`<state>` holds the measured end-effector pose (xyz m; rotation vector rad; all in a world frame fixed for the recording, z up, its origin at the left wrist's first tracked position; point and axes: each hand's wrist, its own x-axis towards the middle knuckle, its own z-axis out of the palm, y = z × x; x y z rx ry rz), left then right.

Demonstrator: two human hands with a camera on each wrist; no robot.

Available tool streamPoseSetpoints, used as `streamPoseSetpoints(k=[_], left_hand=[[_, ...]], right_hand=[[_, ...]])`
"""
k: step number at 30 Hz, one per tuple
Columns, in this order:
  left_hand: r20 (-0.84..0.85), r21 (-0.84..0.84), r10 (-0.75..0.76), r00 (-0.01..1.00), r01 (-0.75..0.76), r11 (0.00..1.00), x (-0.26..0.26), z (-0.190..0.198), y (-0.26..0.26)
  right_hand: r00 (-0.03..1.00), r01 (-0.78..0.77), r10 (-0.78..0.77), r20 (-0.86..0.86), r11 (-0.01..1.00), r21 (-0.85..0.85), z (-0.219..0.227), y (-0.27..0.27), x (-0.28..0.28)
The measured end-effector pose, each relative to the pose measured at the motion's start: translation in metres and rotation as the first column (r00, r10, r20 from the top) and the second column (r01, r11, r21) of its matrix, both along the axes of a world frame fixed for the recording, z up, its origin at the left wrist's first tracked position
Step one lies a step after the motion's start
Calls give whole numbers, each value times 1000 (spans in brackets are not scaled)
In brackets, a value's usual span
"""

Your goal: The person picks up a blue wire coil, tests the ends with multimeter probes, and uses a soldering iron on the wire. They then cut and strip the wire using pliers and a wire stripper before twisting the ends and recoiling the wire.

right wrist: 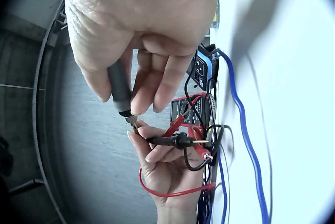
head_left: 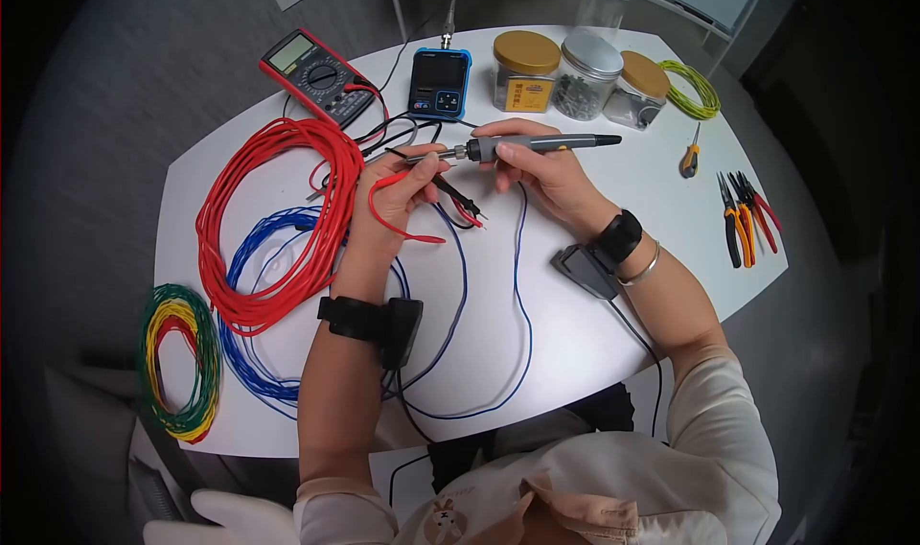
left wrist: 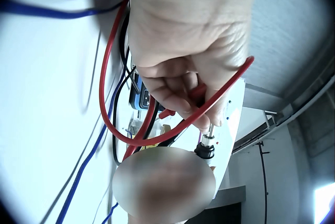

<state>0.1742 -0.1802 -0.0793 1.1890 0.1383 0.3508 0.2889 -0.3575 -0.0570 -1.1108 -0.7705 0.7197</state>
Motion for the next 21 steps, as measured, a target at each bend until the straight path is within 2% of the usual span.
streamPoseSetpoints(k=[3, 6, 12, 18, 21], left_hand=[[-8, -17, 16, 1000, -16, 1000, 1, -2, 3], [-17, -31, 33, 999, -34, 999, 1, -2, 5], [-25, -48, 38, 999, -39, 998, 1, 0, 5], [-49, -17, 16, 999, -17, 1000, 1, 3, 4], [-53, -34, 11, 999, -13, 999, 2, 2, 4]], right_hand=[[999, 21, -21, -33, 1000, -1, 6, -1, -5], [997, -64, 64, -38, 998, 14, 2, -3, 1], [966, -82, 129, -224, 975, 208, 0, -1, 3], [991, -21, 42, -126, 987, 162, -4, 0, 10], [991, -60, 84, -107, 976, 209, -2, -1, 9]])
